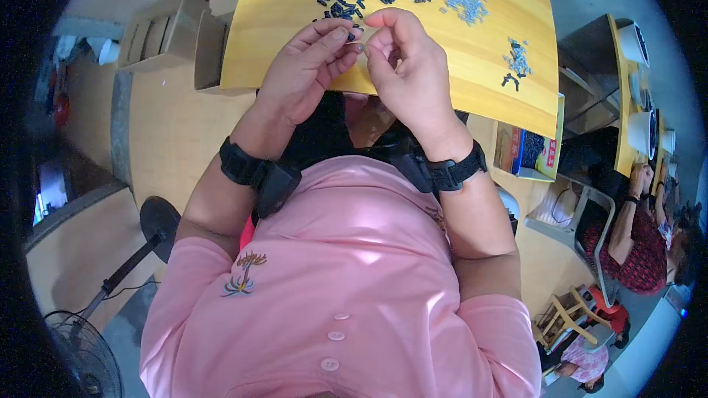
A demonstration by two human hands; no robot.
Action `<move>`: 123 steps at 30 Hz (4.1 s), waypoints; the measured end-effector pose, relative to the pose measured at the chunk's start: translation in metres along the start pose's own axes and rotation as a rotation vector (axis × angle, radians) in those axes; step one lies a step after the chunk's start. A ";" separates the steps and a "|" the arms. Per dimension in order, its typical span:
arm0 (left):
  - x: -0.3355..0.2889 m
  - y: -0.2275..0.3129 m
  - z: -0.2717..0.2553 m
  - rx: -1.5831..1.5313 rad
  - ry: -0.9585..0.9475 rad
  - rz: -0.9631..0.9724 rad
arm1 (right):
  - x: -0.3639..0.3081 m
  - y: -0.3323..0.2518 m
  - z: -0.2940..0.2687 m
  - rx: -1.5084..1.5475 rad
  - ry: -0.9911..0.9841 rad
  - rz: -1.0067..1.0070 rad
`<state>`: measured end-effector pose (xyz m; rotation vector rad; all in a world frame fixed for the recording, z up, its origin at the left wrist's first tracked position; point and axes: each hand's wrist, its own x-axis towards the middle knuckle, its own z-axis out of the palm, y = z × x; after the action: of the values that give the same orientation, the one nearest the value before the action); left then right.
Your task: Manually assembling small plastic components by joining interlocking pieces together at a workstation.
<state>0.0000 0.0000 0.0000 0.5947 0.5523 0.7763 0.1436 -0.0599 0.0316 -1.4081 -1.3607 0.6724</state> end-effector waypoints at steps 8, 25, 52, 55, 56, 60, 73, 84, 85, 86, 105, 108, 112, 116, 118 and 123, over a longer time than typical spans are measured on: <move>-0.004 -0.004 0.004 0.071 0.002 -0.024 | -0.002 0.004 0.000 0.012 0.064 0.025; -0.004 -0.004 -0.001 0.573 -0.057 -0.152 | 0.009 -0.008 -0.016 -0.230 -0.219 0.038; -0.004 0.005 0.009 0.413 -0.001 -0.191 | -0.009 0.001 -0.007 -0.339 -0.032 -0.157; -0.004 0.004 0.009 0.411 0.004 -0.194 | -0.010 0.004 -0.007 -0.353 -0.040 -0.172; -0.004 0.003 0.009 0.411 0.017 -0.204 | -0.010 0.004 -0.006 -0.343 -0.039 -0.171; -0.005 0.001 0.006 0.373 0.023 -0.190 | -0.008 0.006 -0.005 -0.354 -0.047 -0.202; 0.002 0.001 -0.004 0.400 0.049 -0.125 | 0.016 0.003 -0.016 -0.413 -0.226 -0.273; 0.009 0.000 -0.016 0.373 0.055 -0.130 | 0.088 0.055 -0.035 -0.728 -0.211 -0.254; 0.009 0.000 -0.018 0.361 0.040 -0.117 | 0.090 0.057 -0.033 -0.743 -0.223 -0.246; 0.009 -0.001 -0.018 0.350 0.024 -0.104 | 0.091 0.059 -0.032 -0.759 -0.234 -0.237; 0.007 -0.004 -0.019 0.394 0.026 -0.072 | 0.054 0.060 -0.041 -0.642 -0.216 -0.201; 0.005 -0.004 -0.018 0.373 0.036 -0.061 | 0.053 0.059 -0.042 -0.686 -0.243 -0.192; 0.005 -0.005 -0.019 0.390 0.018 -0.056 | 0.042 0.050 -0.042 -0.610 -0.176 -0.039; 0.004 -0.003 -0.017 0.434 0.003 -0.033 | 0.028 0.041 -0.040 0.096 -0.031 0.257; 0.003 -0.002 -0.013 0.483 -0.001 -0.031 | 0.021 0.032 -0.039 0.216 -0.054 0.331; -0.001 -0.001 -0.002 0.582 -0.017 -0.025 | 0.005 0.022 -0.023 0.452 -0.058 0.423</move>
<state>-0.0014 -0.0009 -0.0017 1.1259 0.7752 0.5812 0.1740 -0.0580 0.0208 -1.3135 -0.8763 1.2221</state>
